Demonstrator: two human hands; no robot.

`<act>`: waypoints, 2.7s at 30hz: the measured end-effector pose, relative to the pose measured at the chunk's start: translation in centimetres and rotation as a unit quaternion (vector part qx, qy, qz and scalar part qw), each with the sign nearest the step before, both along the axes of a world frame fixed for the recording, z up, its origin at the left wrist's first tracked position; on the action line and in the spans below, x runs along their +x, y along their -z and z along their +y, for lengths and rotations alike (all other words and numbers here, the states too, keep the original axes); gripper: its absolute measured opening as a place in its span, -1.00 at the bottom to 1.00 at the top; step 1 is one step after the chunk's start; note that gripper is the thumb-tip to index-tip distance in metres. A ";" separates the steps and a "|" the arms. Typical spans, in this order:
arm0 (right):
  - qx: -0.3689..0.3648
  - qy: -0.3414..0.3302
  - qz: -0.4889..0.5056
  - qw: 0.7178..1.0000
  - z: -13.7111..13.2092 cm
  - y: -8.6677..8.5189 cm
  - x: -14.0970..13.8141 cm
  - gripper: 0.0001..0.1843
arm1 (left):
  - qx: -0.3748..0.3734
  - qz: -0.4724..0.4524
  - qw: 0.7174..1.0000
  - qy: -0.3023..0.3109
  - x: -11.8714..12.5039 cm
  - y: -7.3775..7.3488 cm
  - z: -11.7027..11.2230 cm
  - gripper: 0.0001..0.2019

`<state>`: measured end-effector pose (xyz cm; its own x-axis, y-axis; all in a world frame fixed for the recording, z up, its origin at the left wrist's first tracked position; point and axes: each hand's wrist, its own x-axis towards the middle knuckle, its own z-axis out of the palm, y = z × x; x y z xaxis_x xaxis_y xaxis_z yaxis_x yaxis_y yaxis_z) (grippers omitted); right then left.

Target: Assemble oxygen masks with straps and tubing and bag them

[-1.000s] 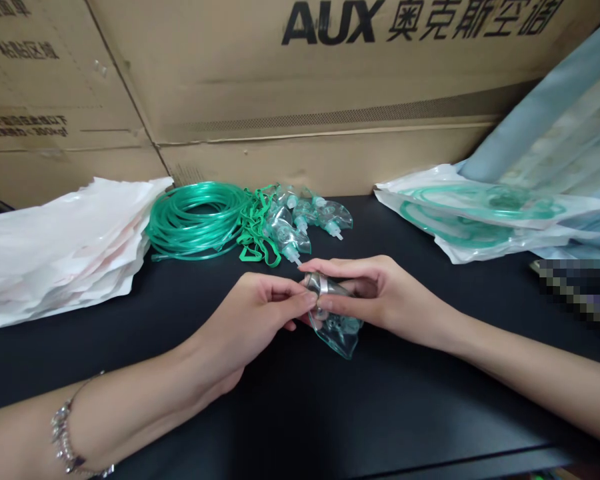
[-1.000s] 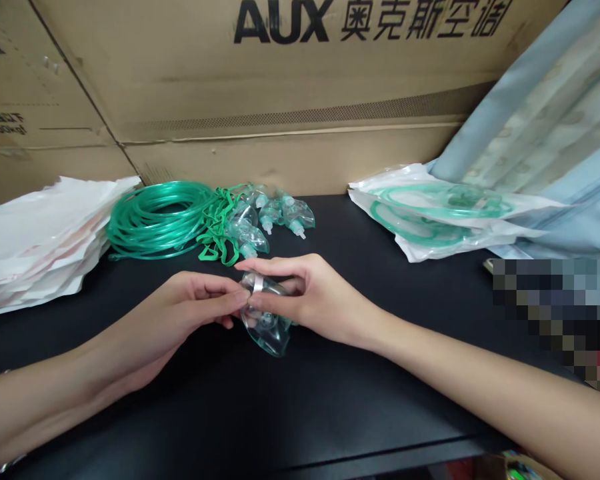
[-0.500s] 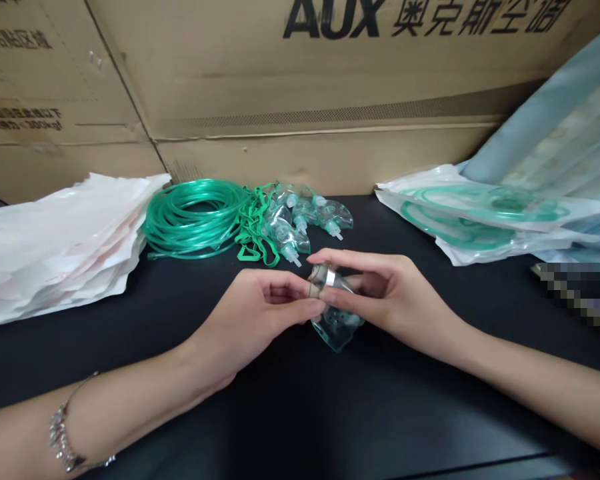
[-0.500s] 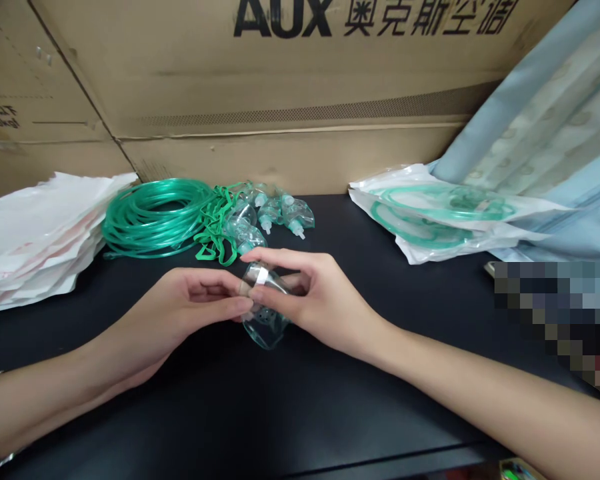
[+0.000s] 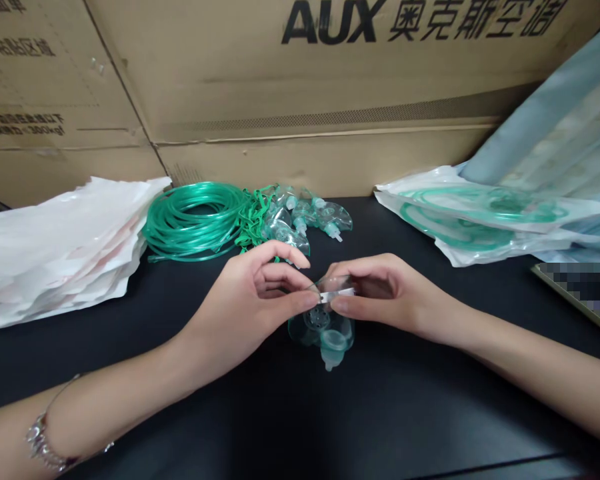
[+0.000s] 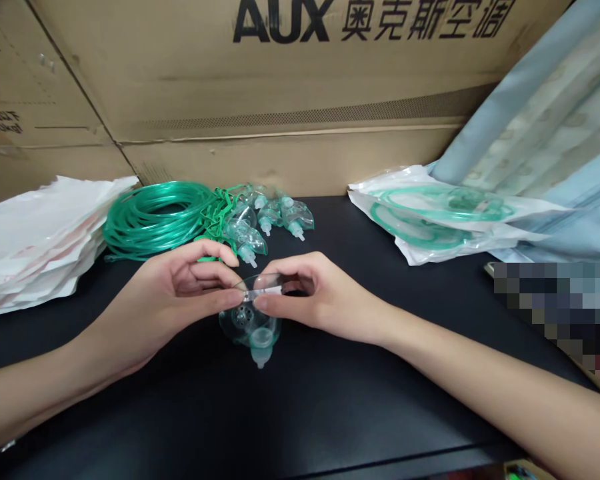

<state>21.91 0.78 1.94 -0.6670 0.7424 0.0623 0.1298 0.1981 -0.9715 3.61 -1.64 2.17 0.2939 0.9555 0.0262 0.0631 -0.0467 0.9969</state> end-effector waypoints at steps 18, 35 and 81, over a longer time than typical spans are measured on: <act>0.038 -0.011 0.011 0.999 -0.7 -0.5 0.3 -0.78 | -0.135 -0.075 0.987 0.037 0.0 -1.1 -0.5 -0.75; 0.038 0.017 0.025 0.999 -1.0 -0.1 0.0 -0.67 | -0.064 -0.044 0.997 -0.029 0.2 -0.5 -1.3 -0.73; 0.185 0.069 -0.045 0.979 -2.3 -0.4 -0.6 -0.88 | 0.089 0.114 0.987 -0.066 0.9 -1.4 -2.1 -0.65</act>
